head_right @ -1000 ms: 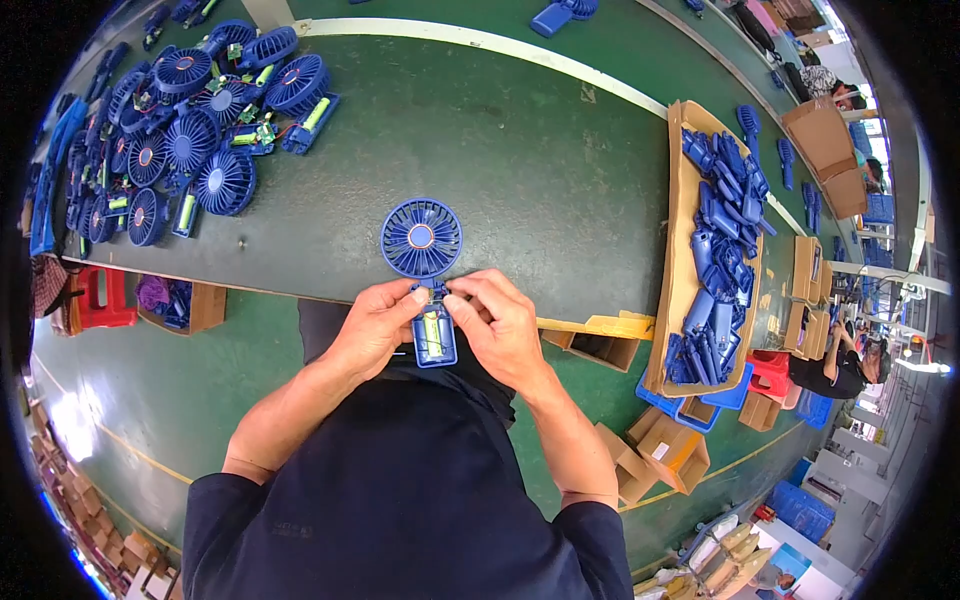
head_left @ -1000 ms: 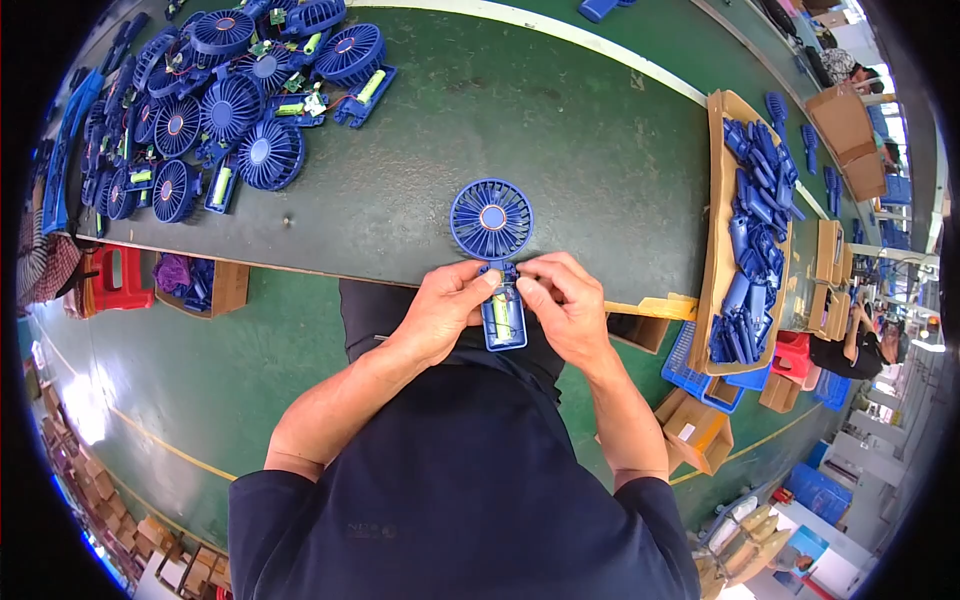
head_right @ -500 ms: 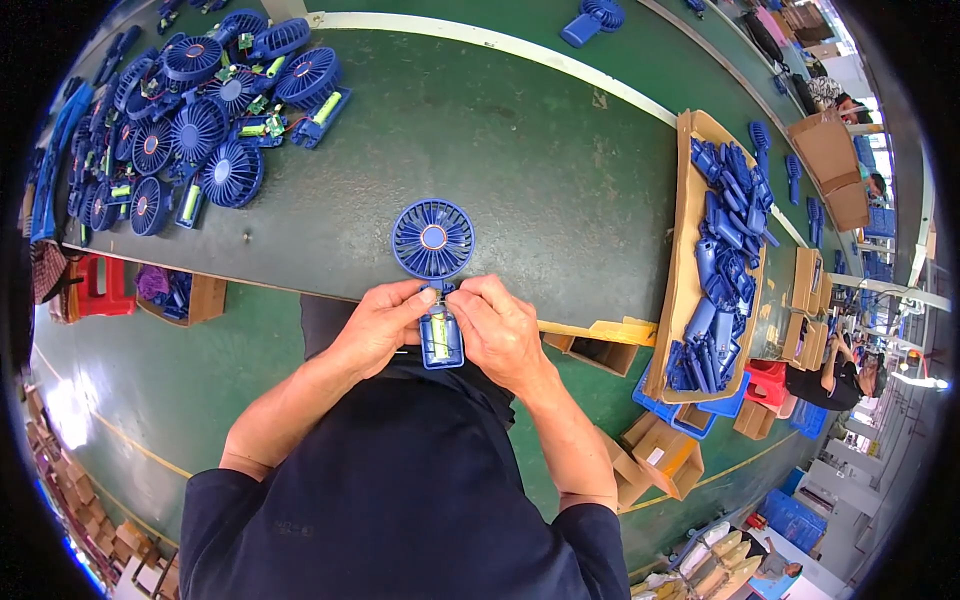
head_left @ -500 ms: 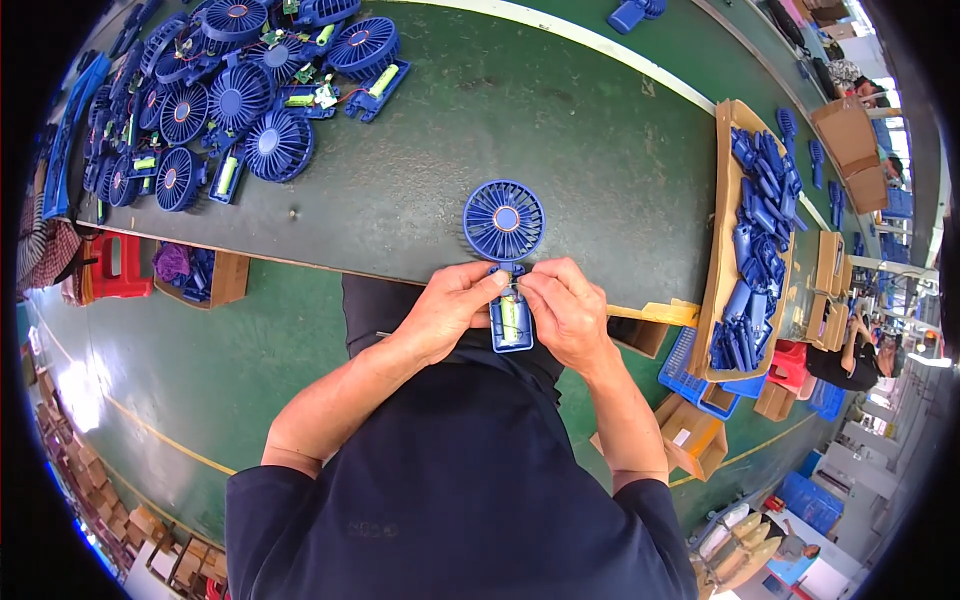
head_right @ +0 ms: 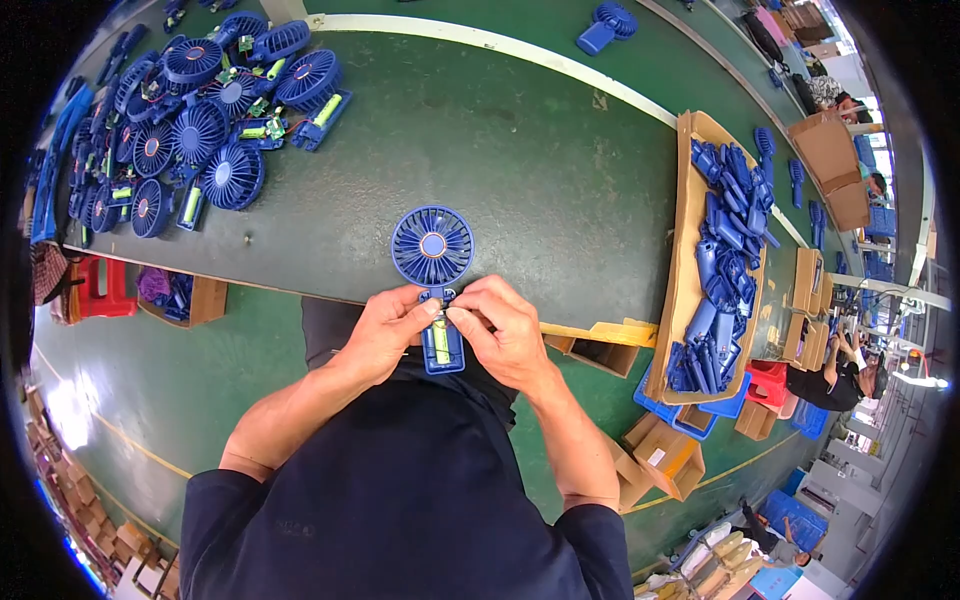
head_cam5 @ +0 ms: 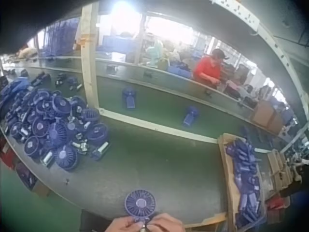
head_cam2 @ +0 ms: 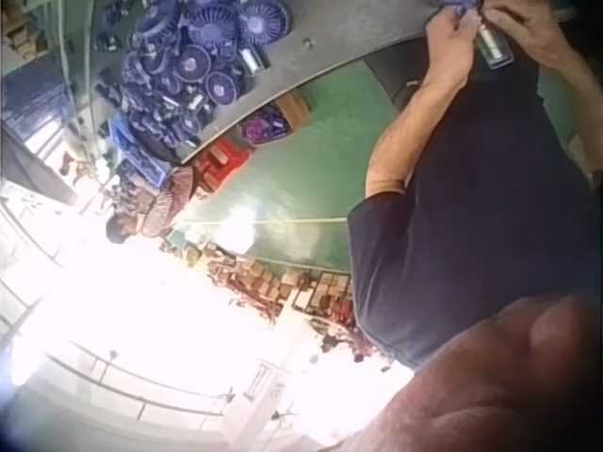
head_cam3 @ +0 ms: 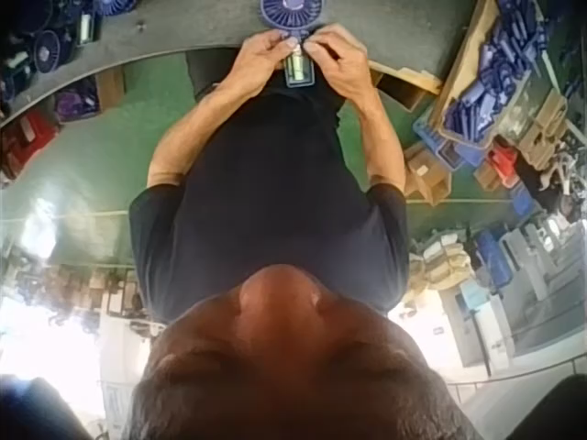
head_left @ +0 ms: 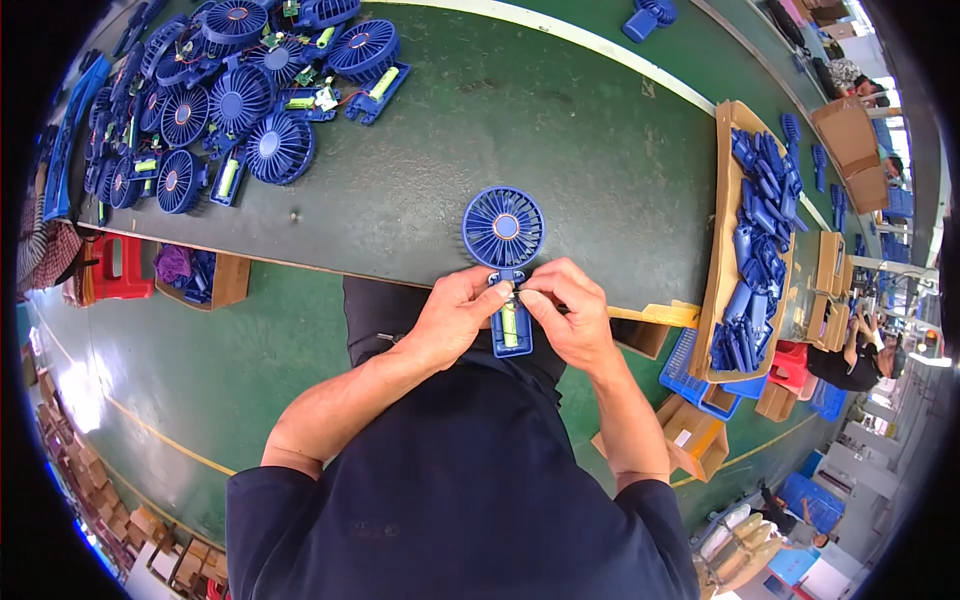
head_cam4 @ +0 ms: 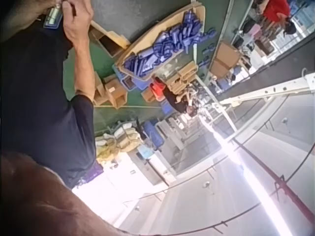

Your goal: The person assembles portable electric fans by fitting internal circuit boards and batteries into fan housings, snapping on handle casings, and placing the assembled fans onto a conveyor belt.

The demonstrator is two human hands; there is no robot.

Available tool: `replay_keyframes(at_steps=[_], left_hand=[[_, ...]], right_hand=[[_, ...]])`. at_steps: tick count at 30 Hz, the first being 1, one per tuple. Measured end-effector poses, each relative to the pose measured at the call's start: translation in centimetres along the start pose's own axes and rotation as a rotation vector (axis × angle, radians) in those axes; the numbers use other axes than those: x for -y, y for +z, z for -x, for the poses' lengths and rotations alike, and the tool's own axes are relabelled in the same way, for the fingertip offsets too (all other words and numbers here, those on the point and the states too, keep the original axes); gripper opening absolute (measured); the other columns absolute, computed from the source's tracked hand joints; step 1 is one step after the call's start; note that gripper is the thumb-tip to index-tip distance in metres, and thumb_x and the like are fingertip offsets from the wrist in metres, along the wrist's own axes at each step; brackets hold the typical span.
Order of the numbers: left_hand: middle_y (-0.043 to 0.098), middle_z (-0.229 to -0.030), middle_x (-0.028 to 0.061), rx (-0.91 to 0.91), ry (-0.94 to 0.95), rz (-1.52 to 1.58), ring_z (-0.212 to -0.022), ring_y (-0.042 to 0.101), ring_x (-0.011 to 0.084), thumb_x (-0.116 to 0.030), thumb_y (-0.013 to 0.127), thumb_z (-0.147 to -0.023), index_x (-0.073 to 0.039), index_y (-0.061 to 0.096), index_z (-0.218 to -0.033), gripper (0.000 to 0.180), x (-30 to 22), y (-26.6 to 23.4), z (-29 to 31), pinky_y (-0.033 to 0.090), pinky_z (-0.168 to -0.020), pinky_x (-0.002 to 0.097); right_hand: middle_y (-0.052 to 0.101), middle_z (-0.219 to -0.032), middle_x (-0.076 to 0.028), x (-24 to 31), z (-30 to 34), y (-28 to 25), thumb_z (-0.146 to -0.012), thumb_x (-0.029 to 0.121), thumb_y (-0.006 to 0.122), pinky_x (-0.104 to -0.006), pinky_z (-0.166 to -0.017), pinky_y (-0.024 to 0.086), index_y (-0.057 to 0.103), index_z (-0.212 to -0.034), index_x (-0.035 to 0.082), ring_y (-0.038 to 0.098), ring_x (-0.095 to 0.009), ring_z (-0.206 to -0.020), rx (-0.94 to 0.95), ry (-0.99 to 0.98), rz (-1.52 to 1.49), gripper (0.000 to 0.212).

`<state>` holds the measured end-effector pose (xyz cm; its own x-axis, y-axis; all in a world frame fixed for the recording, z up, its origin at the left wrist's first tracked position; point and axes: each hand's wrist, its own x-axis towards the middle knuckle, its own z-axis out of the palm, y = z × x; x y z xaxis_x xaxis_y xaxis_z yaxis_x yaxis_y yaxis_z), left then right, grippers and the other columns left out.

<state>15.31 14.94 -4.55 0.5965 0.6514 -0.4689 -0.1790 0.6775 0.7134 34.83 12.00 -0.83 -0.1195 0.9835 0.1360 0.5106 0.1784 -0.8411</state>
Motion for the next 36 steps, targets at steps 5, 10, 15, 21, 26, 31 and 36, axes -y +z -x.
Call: replay_keyframes(at_steps=[5,10,15,21,26,31,36], left_hand=[[0.069,-0.102,0.0015,-0.028,0.038,0.133,-0.09,0.067,0.0087,-0.022,0.06,-0.106,-0.001,0.065,-0.118,0.024,-0.5,0.3,0.1,0.056,-0.081,0.0271],[0.072,-0.12,0.0129,-0.069,-0.005,0.413,-0.109,0.07,0.0218,-0.017,0.057,-0.106,-0.001,0.063,-0.124,0.025,-2.0,0.9,0.4,0.056,-0.097,0.0382],[0.072,-0.115,0.0085,-0.082,0.017,0.525,-0.103,0.07,0.0191,-0.017,0.06,-0.104,-0.004,0.066,-0.119,0.021,-1.9,1.4,0.7,0.057,-0.092,0.0365],[0.072,-0.107,0.0035,-0.088,0.092,0.528,-0.101,0.068,0.0142,-0.012,0.058,-0.105,-0.008,0.067,-0.116,0.015,-1.2,1.7,0.7,0.056,-0.089,0.0332],[0.071,-0.111,0.0036,-0.078,0.098,0.486,-0.104,0.068,0.0154,-0.015,0.058,-0.106,-0.008,0.067,-0.118,0.017,-1.0,2.0,0.9,0.056,-0.09,0.0359],[0.07,-0.117,0.0047,-0.067,0.153,0.42,-0.105,0.068,0.0159,-0.018,0.057,-0.107,-0.006,0.064,-0.123,0.021,-0.9,2.6,0.7,0.056,-0.091,0.0369],[0.07,-0.115,0.0052,-0.053,0.219,0.303,-0.102,0.068,0.014,-0.015,0.058,-0.106,-0.002,0.062,-0.126,0.023,-0.3,2.9,0.5,0.057,-0.088,0.0319]], right_hand=[[0.064,-0.092,-0.005,0.1,0.0,1.4,-0.089,0.002,0.076,-0.0256,-0.056,0.046,0.069,-0.09,-0.001,0.057,-0.009,-0.065,-0.103,0.203,-0.201,0.007],[0.063,-0.111,-0.015,2.6,1.1,0.9,-0.073,0.01,0.089,-0.0347,-0.073,0.057,0.067,-0.104,-0.001,0.068,-0.025,-0.089,-0.268,-0.124,0.119,0.039],[0.06,-0.129,-0.018,2.9,1.3,2.9,-0.069,0.019,0.09,-0.0505,-0.097,0.05,0.065,-0.11,0.001,0.063,-0.038,-0.113,-0.224,-0.286,0.367,0.051],[0.063,-0.122,-0.018,2.3,0.6,3.6,-0.075,0.007,0.084,-0.0478,-0.091,0.053,0.067,-0.104,0.001,0.065,-0.037,-0.109,-0.311,-0.291,0.393,0.035],[0.065,-0.118,-0.018,2.5,0.4,2.9,-0.078,-0.003,0.079,-0.0387,-0.082,0.057,0.069,-0.096,-0.001,0.068,-0.033,-0.099,-0.345,-0.145,0.207,0.021],[0.065,-0.119,-0.016,2.6,0.7,3.0,-0.085,-0.004,0.074,-0.0339,-0.09,0.054,0.067,-0.104,-0.001,0.066,-0.025,-0.106,-0.373,0.016,0.005,0.02],[0.062,-0.112,-0.005,1.1,1.3,3.7,-0.098,0.005,0.062,-0.0292,-0.087,0.051,0.056,-0.132,0.002,0.058,-0.013,-0.097,-0.267,0.391,-0.494,0.034]])
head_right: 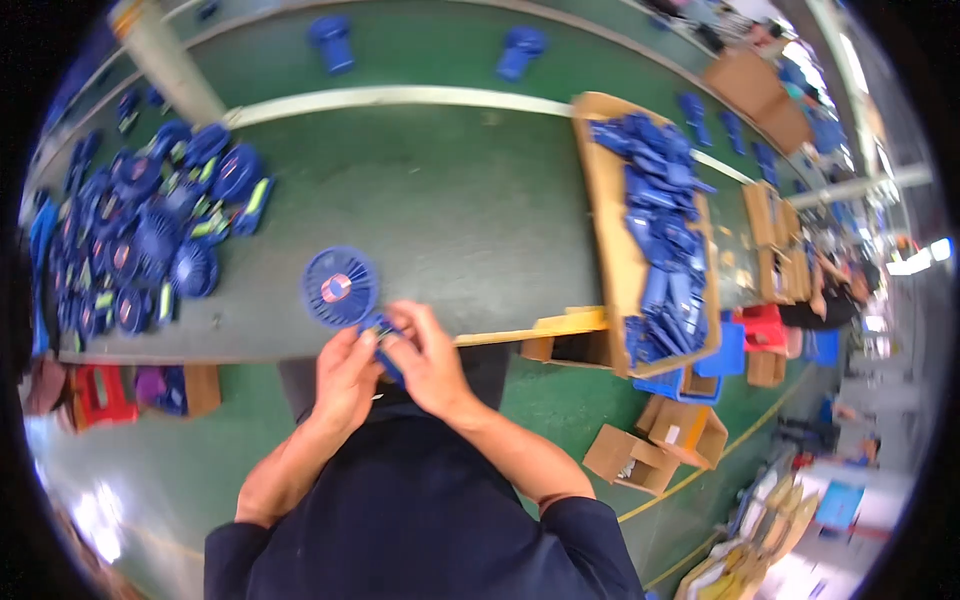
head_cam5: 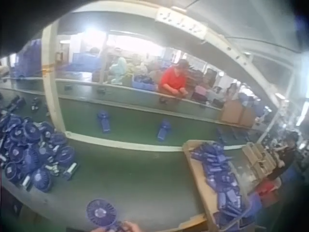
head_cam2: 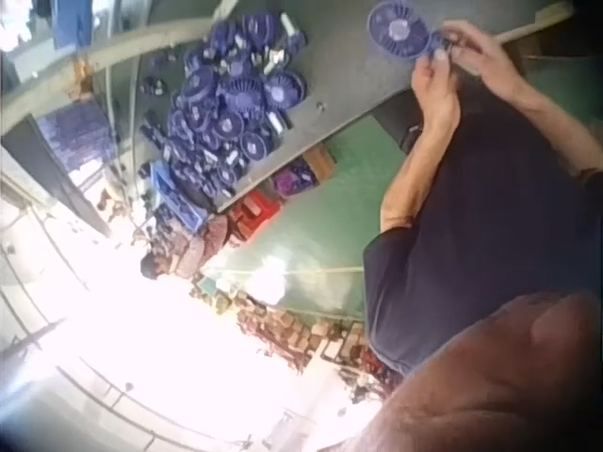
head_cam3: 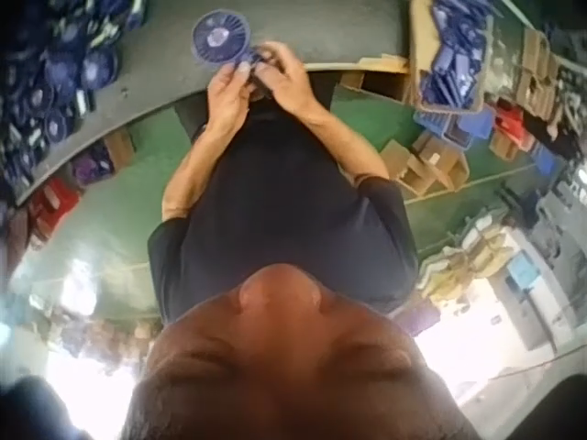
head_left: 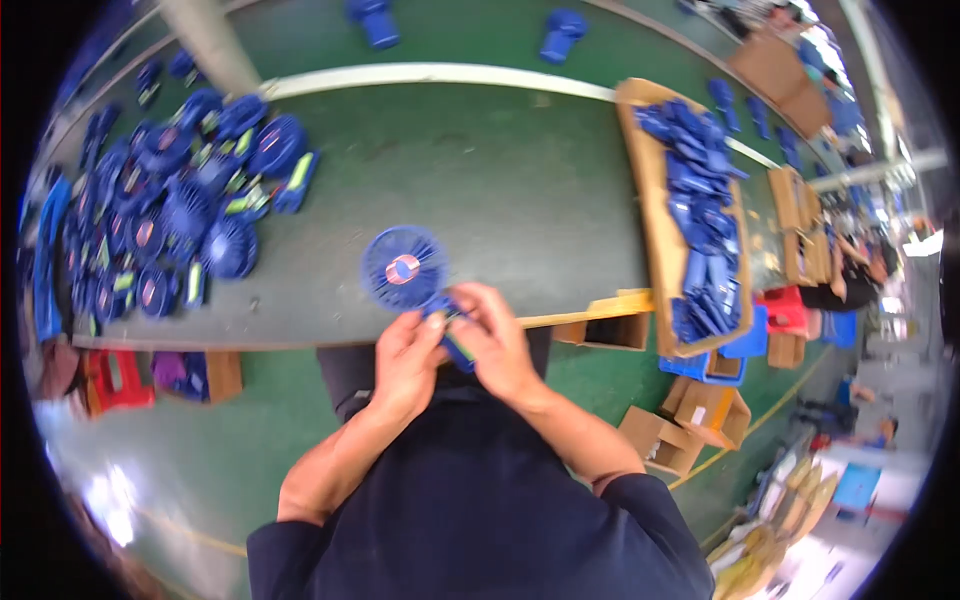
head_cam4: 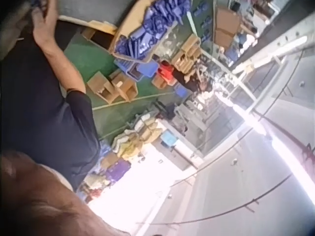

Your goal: The person assembles portable electric fans by fitting internal circuit boards and batteries into fan housings, snapping on handle casings, and placing the assembled fans onto a conveyor belt.

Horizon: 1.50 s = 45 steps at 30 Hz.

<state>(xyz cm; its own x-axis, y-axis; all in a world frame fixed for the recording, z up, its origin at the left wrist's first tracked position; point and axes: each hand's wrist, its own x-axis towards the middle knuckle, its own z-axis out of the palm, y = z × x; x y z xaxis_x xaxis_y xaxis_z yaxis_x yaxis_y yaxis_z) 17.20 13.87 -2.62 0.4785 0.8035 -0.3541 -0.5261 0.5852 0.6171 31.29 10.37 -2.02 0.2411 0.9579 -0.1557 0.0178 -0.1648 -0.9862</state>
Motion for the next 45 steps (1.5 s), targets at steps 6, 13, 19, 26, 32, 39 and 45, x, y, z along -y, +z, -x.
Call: replay_keyframes(at_steps=[6,13,19,26,32,39,45], left_hand=[[0.07,-0.113,0.0082,0.033,0.037,-0.113,-0.098,0.069,0.0148,-0.015,0.06,-0.106,0.002,0.061,-0.125,0.026,0.6,-1.8,-1.2,0.056,-0.086,0.0311],[0.067,-0.125,0.0163,0.117,0.015,-0.068,-0.116,0.067,0.026,-0.017,0.059,-0.105,0.002,0.058,-0.127,0.028,0.2,2.1,-3.1,0.055,-0.103,0.0418],[0.065,-0.129,0.0213,0.088,-0.054,-0.084,-0.122,0.064,0.0334,-0.022,0.059,-0.106,0.005,0.055,-0.129,0.036,-0.3,0.3,-5.7,0.054,-0.105,0.0456],[0.066,-0.126,0.0224,0.081,-0.117,-0.12,-0.12,0.065,0.0335,-0.021,0.059,-0.106,0.006,0.054,-0.129,0.036,-0.3,0.2,-6.0,0.054,-0.105,0.0452],[0.065,-0.126,0.023,0.056,-0.132,-0.112,-0.119,0.066,0.0342,-0.021,0.058,-0.106,0.005,0.053,-0.128,0.034,-0.4,1.3,-5.9,0.054,-0.105,0.0462],[0.067,-0.122,0.0227,0.037,-0.123,-0.069,-0.117,0.067,0.0358,-0.019,0.058,-0.106,0.005,0.056,-0.125,0.031,-0.5,1.7,-5.4,0.055,-0.103,0.0465],[0.068,-0.121,0.0223,0.065,-0.13,-0.06,-0.115,0.068,0.0347,-0.018,0.057,-0.106,0.005,0.057,-0.122,0.028,-1.0,2.2,-4.9,0.057,-0.099,0.0467]], right_hand=[[0.063,-0.114,-0.003,0.3,-0.9,0.3,-0.099,-0.001,0.054,-0.0267,-0.088,0.05,0.057,-0.137,0.002,0.058,-0.01,-0.099,0.084,0.272,-0.456,0.038],[0.065,-0.123,-0.01,1.3,-1.9,-4.1,-0.099,0.01,0.064,-0.0297,-0.094,0.051,0.055,-0.142,0.001,0.061,-0.014,-0.108,0.1,0.144,-0.215,0.045],[0.065,-0.118,-0.017,5.2,-1.0,-19.2,-0.088,0.014,0.073,-0.0409,-0.09,0.056,0.064,-0.123,-0.001,0.067,-0.035,-0.104,-0.629,-0.528,0.82,0.039],[0.067,-0.105,-0.02,2.8,5.9,-33.6,-0.085,0.013,0.069,-0.0489,-0.086,0.055,0.066,-0.118,0.004,0.066,-0.039,-0.099,-0.722,0.063,1.396,0.035],[0.072,-0.092,-0.018,2.4,5.5,-34.8,-0.087,0.011,0.064,-0.0499,-0.079,0.058,0.073,-0.099,0.004,0.069,-0.038,-0.091,-0.669,0.02,1.349,0.017],[0.069,-0.108,-0.019,3.3,2.4,-33.6,-0.084,0.017,0.069,-0.0487,-0.085,0.057,0.071,-0.107,0.002,0.066,-0.038,-0.108,-0.458,0.043,1.189,0.027],[0.069,-0.101,-0.017,2.2,0.8,-31.8,-0.078,0.004,0.064,-0.0491,-0.079,0.058,0.067,-0.093,0.0,0.066,-0.037,-0.1,-0.445,0.027,1.479,0.015]])
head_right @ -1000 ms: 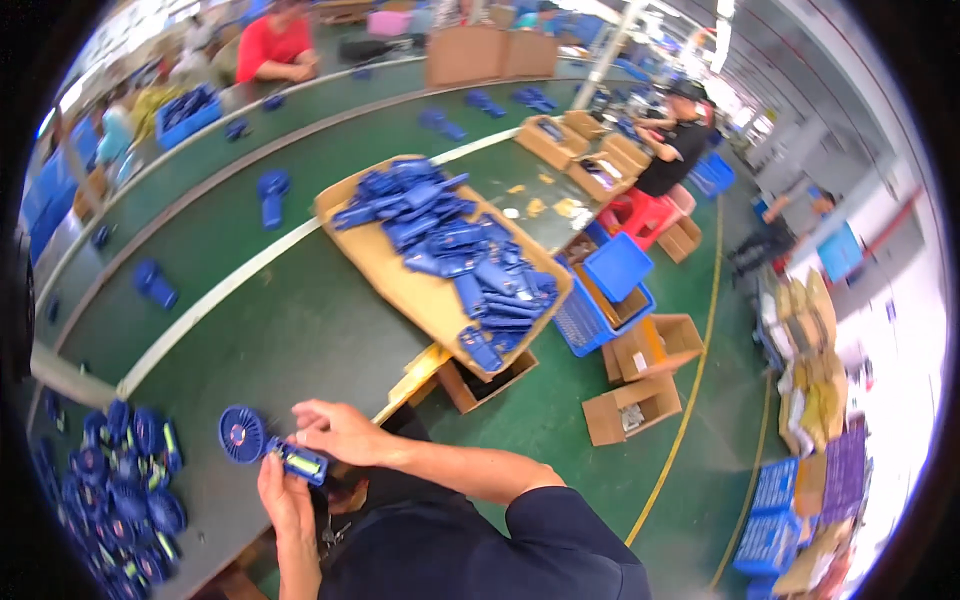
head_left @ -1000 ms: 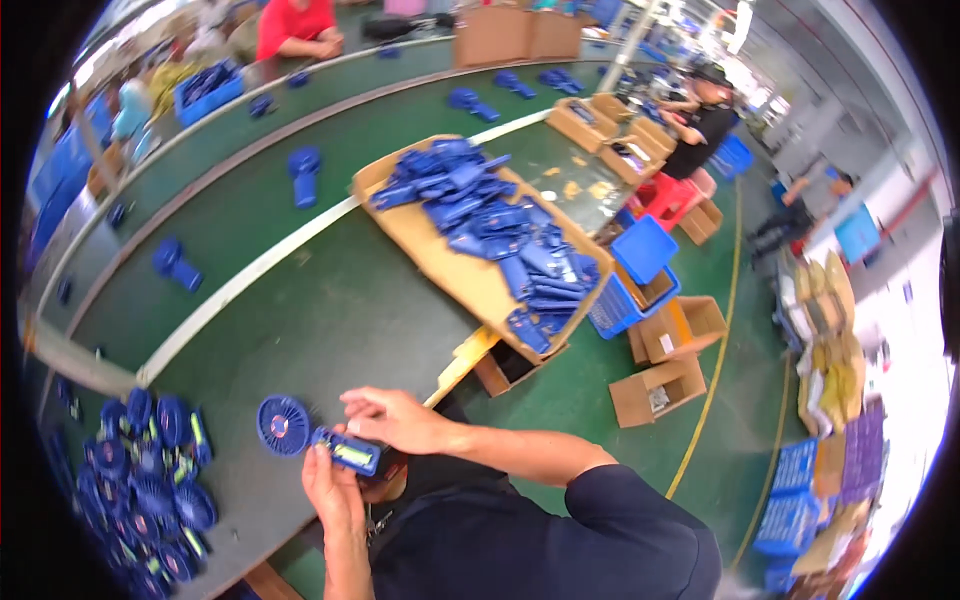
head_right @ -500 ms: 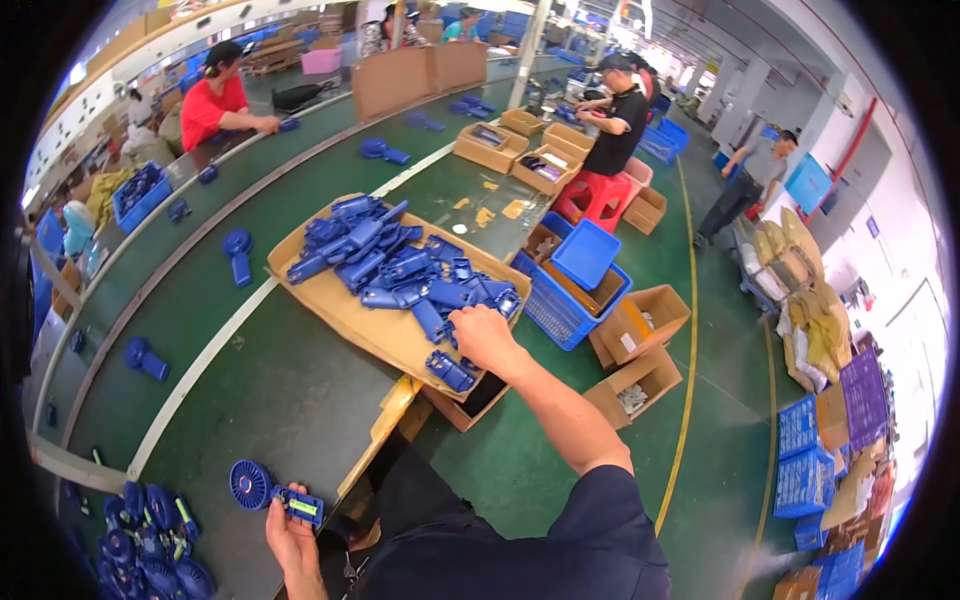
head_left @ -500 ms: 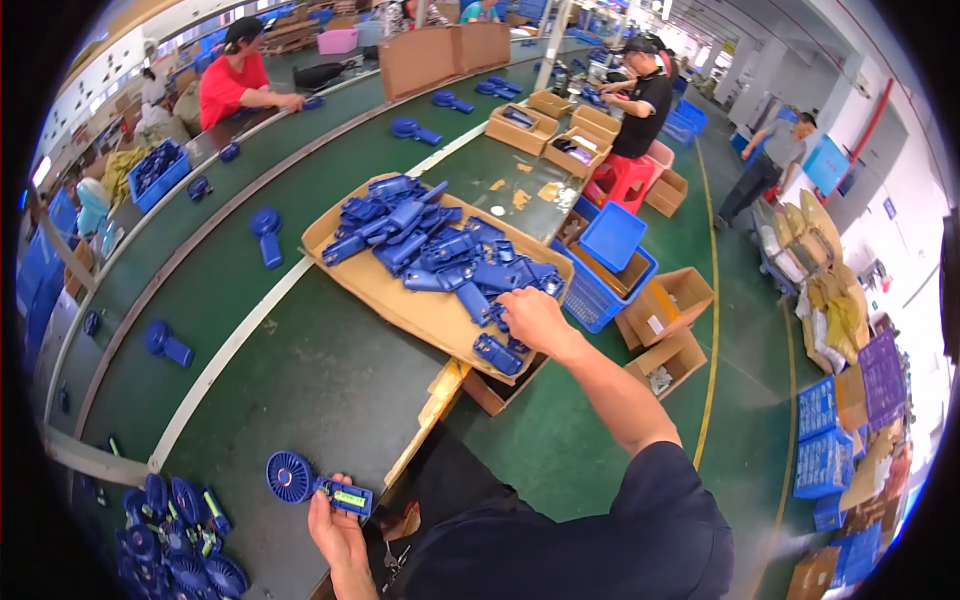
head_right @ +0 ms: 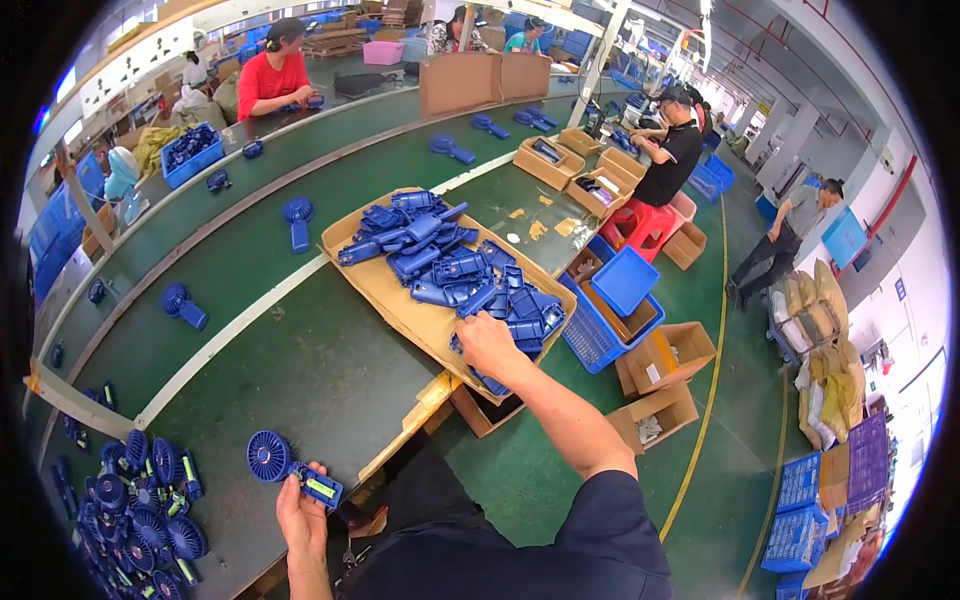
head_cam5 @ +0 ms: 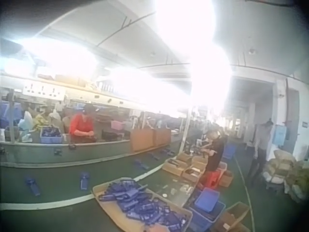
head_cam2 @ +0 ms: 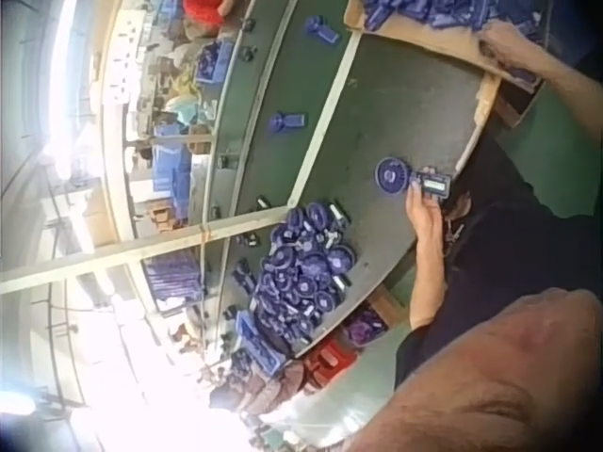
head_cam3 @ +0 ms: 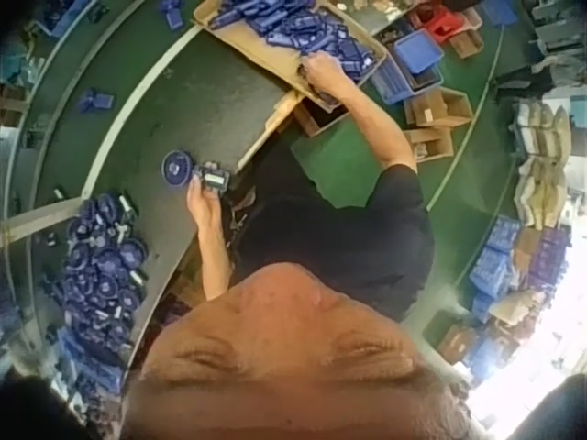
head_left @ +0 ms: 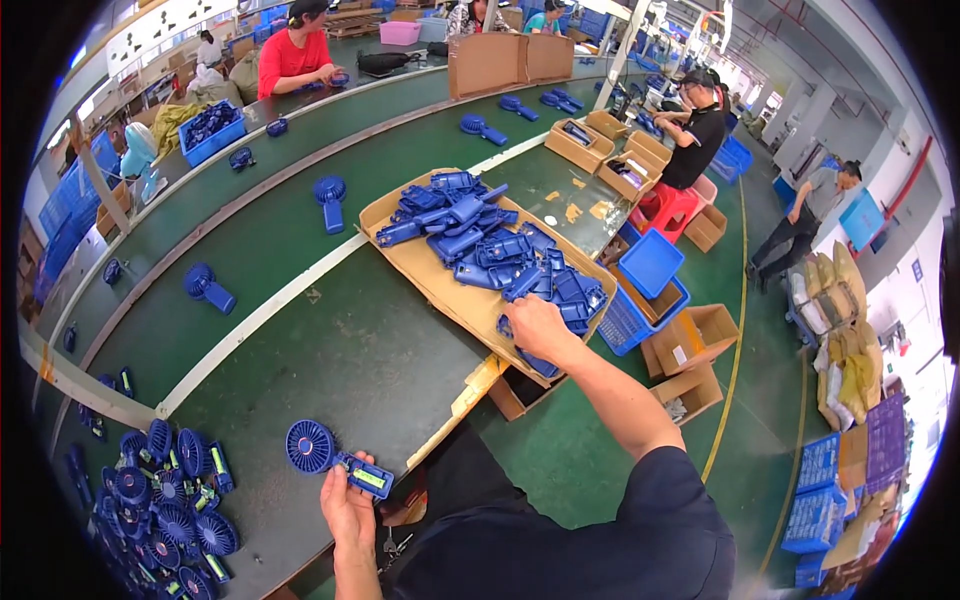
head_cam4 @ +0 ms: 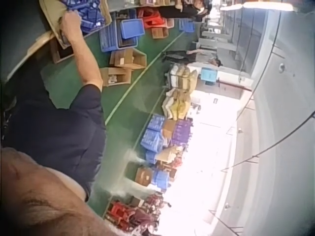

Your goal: The person assembles portable electric fans by fitting internal circuit boards and batteries into fan housings, snapping on handle casings, and placing the assembled fans onto a conveyor belt.

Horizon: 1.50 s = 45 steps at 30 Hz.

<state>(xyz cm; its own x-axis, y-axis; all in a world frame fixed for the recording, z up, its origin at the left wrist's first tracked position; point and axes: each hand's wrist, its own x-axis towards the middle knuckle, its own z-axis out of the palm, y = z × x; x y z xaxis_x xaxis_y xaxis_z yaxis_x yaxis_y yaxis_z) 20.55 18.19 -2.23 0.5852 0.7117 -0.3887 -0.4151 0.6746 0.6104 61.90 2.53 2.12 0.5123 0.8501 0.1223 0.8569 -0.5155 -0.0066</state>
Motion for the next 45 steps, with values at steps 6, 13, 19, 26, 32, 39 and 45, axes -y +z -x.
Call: replay_keyframes(at_steps=[6,13,19,26,32,39,45], left_hand=[[0.068,-0.121,0.0226,-0.017,-0.003,0.025,-0.114,0.068,0.0346,-0.018,0.056,-0.107,0.003,0.057,-0.12,0.025,0.0,-0.3,0.0,0.059,-0.098,0.0468],[0.068,-0.121,0.0226,0.001,0.0,0.048,-0.113,0.068,0.037,-0.018,0.058,-0.106,0.002,0.058,-0.118,0.024,0.3,-0.6,-0.1,0.057,-0.1,0.0481],[0.068,-0.119,0.022,0.023,0.008,0.034,-0.113,0.069,0.0365,-0.02,0.058,-0.105,0.002,0.058,-0.119,0.025,0.3,-0.8,0.1,0.058,-0.098,0.048],[0.068,-0.119,0.0222,0.029,0.021,0.034,-0.113,0.069,0.0363,-0.019,0.058,-0.105,0.002,0.058,-0.118,0.025,0.3,-1.0,0.1,0.058,-0.098,0.0477],[0.068,-0.119,0.0222,0.016,0.015,0.023,-0.114,0.068,0.0366,-0.018,0.058,-0.106,0.001,0.059,-0.117,0.023,0.3,-0.6,-0.1,0.058,-0.098,0.0481],[0.069,-0.119,0.0222,0.004,0.005,0.015,-0.113,0.069,0.0374,-0.018,0.058,-0.106,0.001,0.059,-0.117,0.022,0.5,-0.8,-0.2,0.058,-0.099,0.0486],[0.068,-0.12,0.0217,-0.036,0.005,0.027,-0.114,0.068,0.0364,-0.018,0.057,-0.106,0.001,0.058,-0.119,0.022,0.6,-1.0,0.8,0.058,-0.099,0.0485]], right_hand=[[0.069,-0.108,-0.018,0.9,-0.5,-1.4,-0.079,0.002,0.064,-0.0508,-0.084,0.058,0.068,-0.103,0.003,0.066,-0.039,-0.106,0.172,-0.066,-0.006,0.025],[0.069,-0.103,-0.014,1.0,-0.7,-0.4,-0.084,0.008,0.064,-0.0467,-0.074,0.059,0.063,-0.109,0.003,0.068,-0.034,-0.099,0.096,-0.156,0.168,0.025],[0.068,-0.096,-0.014,1.5,-1.5,-0.5,-0.083,0.008,0.062,-0.0429,-0.073,0.059,0.063,-0.108,0.001,0.067,-0.032,-0.095,-0.015,-0.201,0.165,0.026],[0.06,-0.091,-0.013,6.3,-3.5,-4.6,-0.082,0.001,0.061,-0.0402,-0.073,0.054,0.066,-0.113,0.0,0.061,-0.03,-0.084,-0.591,-0.303,-0.089,0.032],[0.067,-0.105,-0.016,15.0,-2.1,-3.9,-0.098,0.007,0.059,-0.0385,-0.084,0.053,0.07,-0.12,0.002,0.067,-0.03,-0.097,-0.155,-0.323,-0.932,0.025],[0.068,-0.109,-0.016,21.0,-0.5,4.2,-0.098,0.01,0.061,-0.0401,-0.094,0.053,0.07,-0.119,0.001,0.066,-0.031,-0.104,0.104,-0.337,-1.005,0.025],[0.063,-0.119,-0.014,23.2,2.1,2.9,-0.087,0.021,0.076,-0.0428,-0.092,0.053,0.069,-0.117,0.002,0.062,-0.034,-0.108,-0.202,-0.341,-0.685,0.036]])
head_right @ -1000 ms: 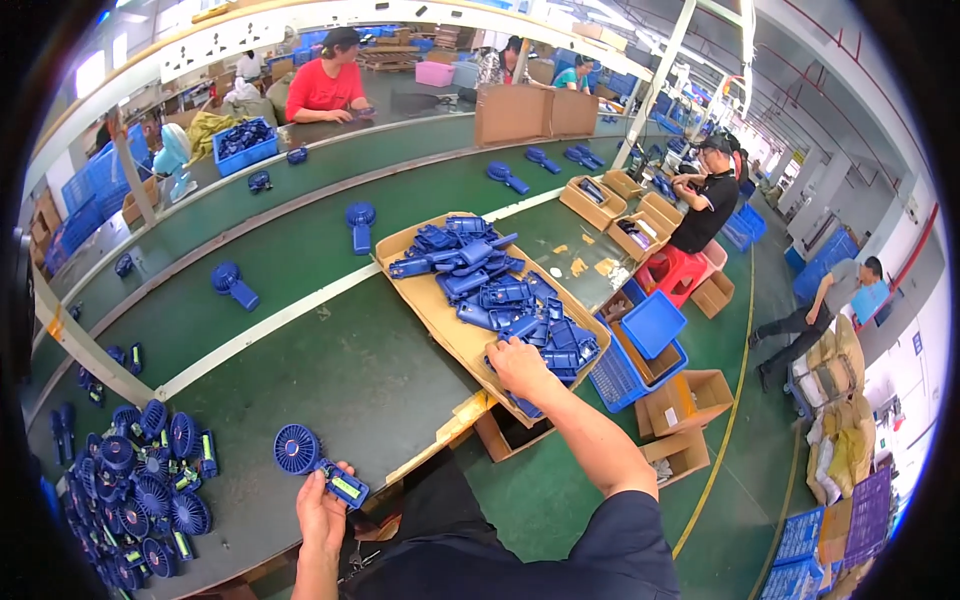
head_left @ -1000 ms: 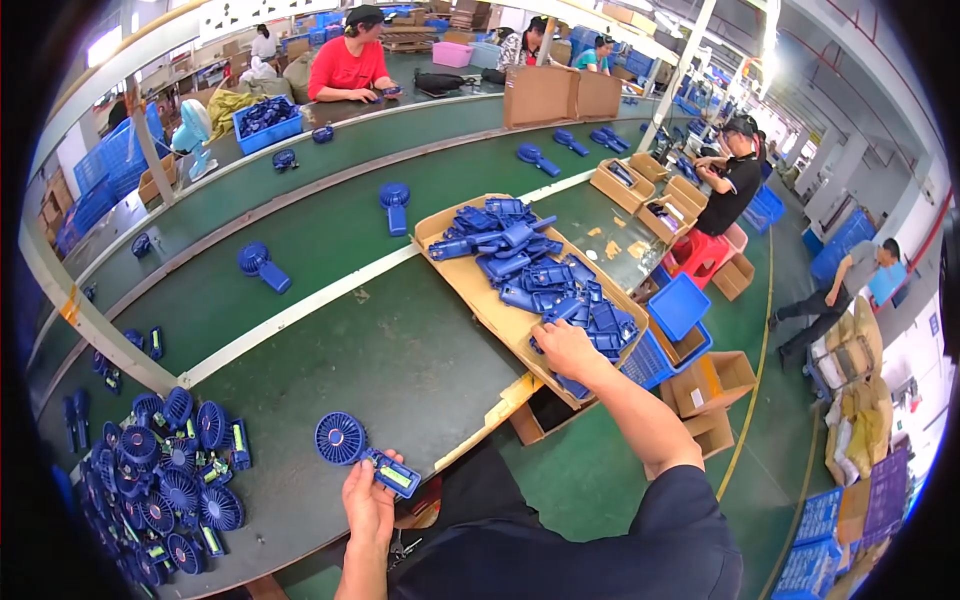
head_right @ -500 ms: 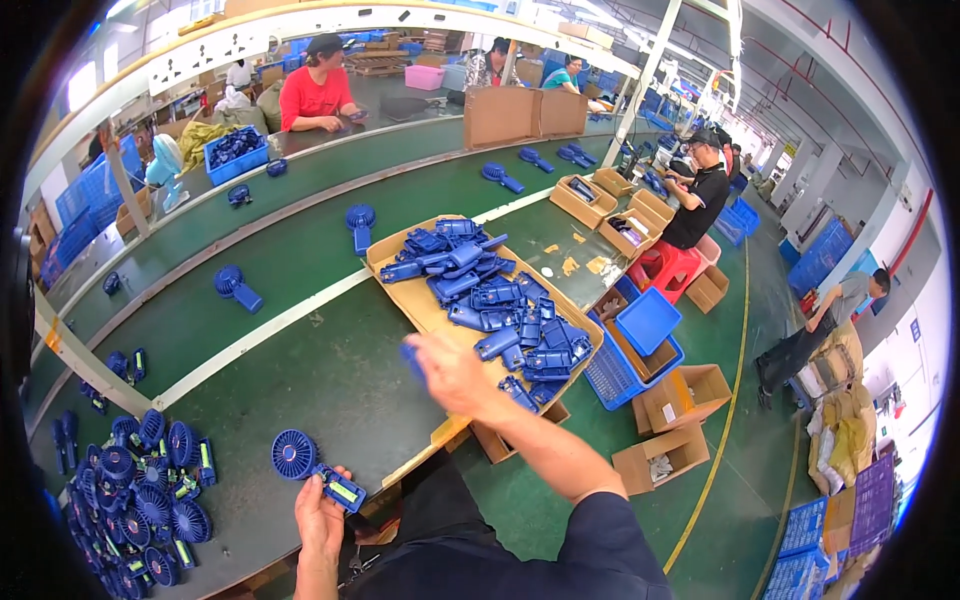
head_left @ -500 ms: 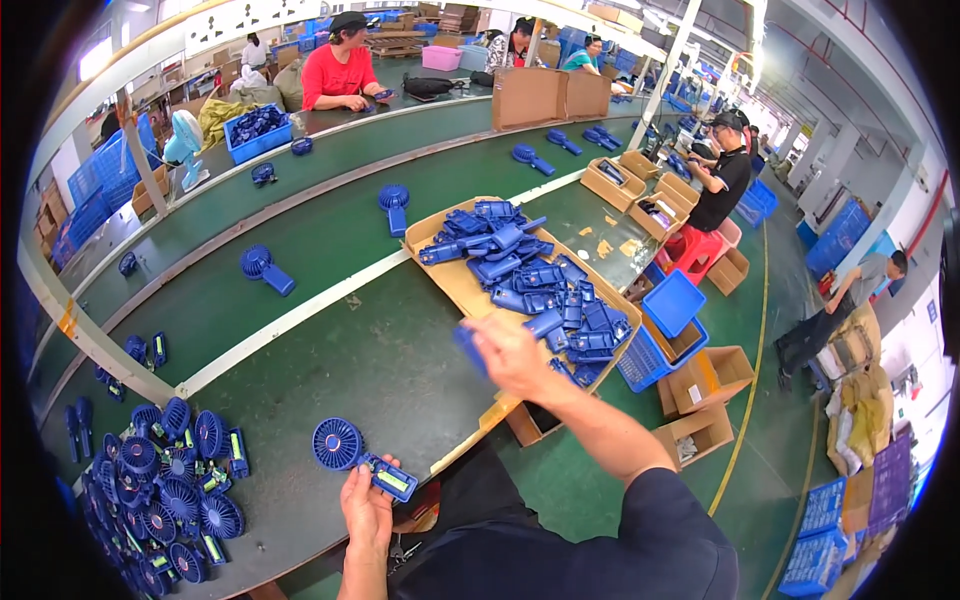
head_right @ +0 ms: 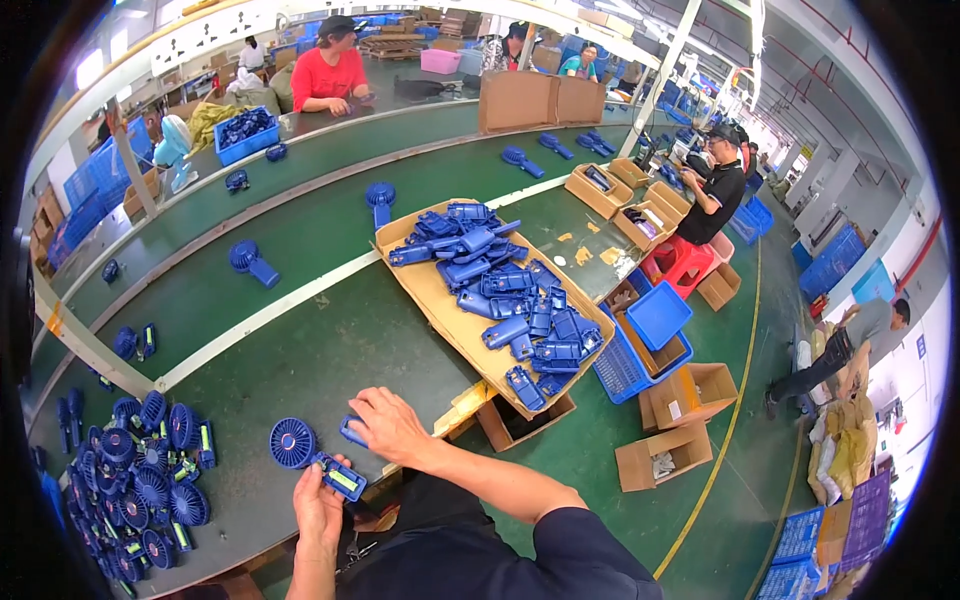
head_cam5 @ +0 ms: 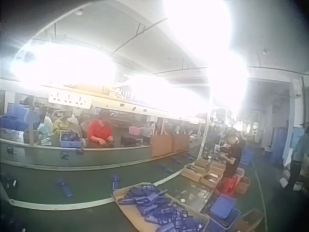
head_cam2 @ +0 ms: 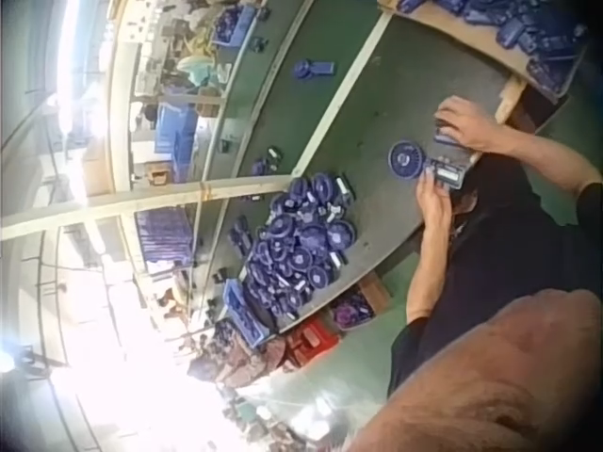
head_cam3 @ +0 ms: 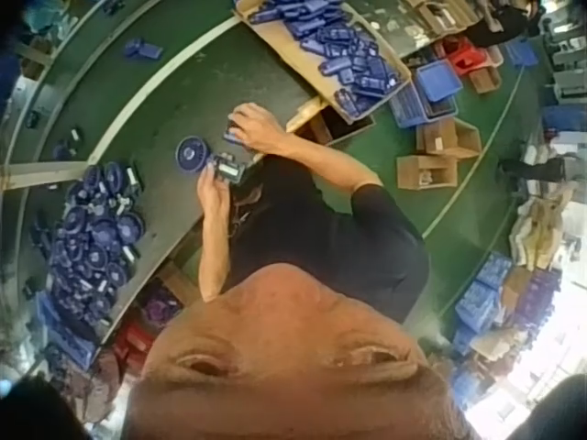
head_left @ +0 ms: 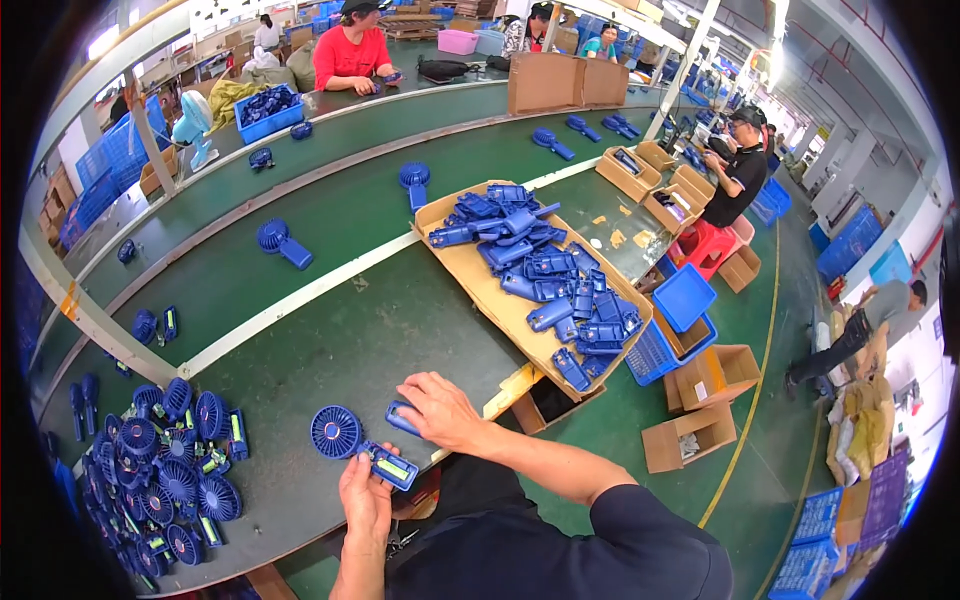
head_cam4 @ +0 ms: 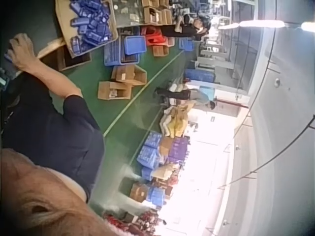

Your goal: The person assembles portable electric fans by fitting internal circuit boards and batteries into fan housings, snapping on handle casings, and placing the assembled fans onto a conveyor belt.

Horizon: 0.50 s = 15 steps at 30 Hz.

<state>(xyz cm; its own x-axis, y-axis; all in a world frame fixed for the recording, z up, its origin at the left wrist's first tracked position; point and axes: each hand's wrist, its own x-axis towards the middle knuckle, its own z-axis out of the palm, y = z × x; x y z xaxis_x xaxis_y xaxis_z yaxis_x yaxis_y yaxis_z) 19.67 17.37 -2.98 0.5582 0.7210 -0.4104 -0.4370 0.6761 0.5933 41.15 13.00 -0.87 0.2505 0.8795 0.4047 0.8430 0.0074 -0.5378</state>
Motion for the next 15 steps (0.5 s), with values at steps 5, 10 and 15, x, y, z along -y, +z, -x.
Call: replay_keyframes(at_steps=[5,10,15], left_hand=[[0.065,-0.126,0.0231,-0.084,0.012,0.031,-0.121,0.065,0.0357,-0.017,0.056,-0.107,0.003,0.055,-0.124,0.027,0.0,0.4,0.8,0.052,-0.106,0.0495],[0.066,-0.126,0.019,-0.098,-0.012,0.048,-0.119,0.066,0.0312,-0.018,0.054,-0.108,0.004,0.056,-0.126,0.028,-0.5,1.9,0.5,0.055,-0.103,0.0455],[0.067,-0.124,0.0169,-0.13,-0.009,0.098,-0.117,0.066,0.0277,-0.018,0.053,-0.109,0.003,0.057,-0.127,0.028,-0.2,1.8,0.5,0.055,-0.102,0.0429]], right_hand=[[0.062,-0.126,-0.019,1.4,2.8,0.3,-0.079,0.021,0.081,-0.0474,-0.096,0.051,0.065,-0.124,0.004,0.061,-0.039,-0.115,0.076,-0.11,0.086,0.05],[0.061,-0.127,-0.021,0.8,2.5,-0.6,-0.08,0.017,0.079,-0.0493,-0.1,0.049,0.062,-0.126,0.0,0.059,-0.041,-0.117,0.059,-0.087,0.169,0.053],[0.061,-0.132,-0.019,1.1,2.0,0.1,-0.082,0.02,0.081,-0.0487,-0.102,0.046,0.061,-0.131,0.001,0.058,-0.04,-0.121,0.135,-0.074,0.211,0.056]])
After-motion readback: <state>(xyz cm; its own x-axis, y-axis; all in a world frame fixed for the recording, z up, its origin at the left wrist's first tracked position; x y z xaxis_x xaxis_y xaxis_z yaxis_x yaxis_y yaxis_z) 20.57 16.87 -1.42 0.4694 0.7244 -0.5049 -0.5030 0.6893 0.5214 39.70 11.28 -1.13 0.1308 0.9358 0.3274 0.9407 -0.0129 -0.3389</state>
